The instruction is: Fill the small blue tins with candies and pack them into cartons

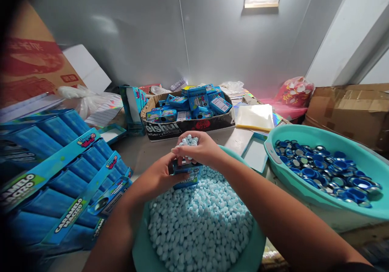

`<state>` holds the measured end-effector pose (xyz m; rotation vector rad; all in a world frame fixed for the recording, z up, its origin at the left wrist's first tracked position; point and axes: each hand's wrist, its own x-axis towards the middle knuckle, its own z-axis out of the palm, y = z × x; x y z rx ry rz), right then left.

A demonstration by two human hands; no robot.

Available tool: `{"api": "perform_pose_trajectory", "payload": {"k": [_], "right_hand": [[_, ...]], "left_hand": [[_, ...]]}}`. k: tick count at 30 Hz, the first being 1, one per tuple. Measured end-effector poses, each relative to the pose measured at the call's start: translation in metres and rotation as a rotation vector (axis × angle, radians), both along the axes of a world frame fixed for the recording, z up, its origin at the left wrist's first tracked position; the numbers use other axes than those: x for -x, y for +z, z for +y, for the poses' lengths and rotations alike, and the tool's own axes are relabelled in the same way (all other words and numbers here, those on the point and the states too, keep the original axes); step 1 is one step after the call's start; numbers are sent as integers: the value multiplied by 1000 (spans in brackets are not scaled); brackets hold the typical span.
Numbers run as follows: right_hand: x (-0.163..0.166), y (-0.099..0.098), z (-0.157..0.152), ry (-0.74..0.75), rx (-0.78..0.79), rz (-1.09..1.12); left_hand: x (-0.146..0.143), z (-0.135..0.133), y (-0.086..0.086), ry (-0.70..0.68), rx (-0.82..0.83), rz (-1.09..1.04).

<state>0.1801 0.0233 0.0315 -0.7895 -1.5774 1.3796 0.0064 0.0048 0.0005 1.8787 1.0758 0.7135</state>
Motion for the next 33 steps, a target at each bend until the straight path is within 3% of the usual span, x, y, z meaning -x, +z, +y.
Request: {"api": "perform_pose_trajectory", "payload": {"k": [4, 12, 19, 33], "right_hand": [[3, -6, 2, -72, 1, 61], [5, -9, 5, -197, -18, 94], [8, -15, 5, -186, 9, 117], [10, -12, 3, -170, 65, 143]], "left_hand": [[1, 1, -3, 48, -13, 39], [2, -1, 2, 1, 39, -12], [4, -1, -1, 2, -48, 97], [3, 1, -3, -20, -12, 0]]}}
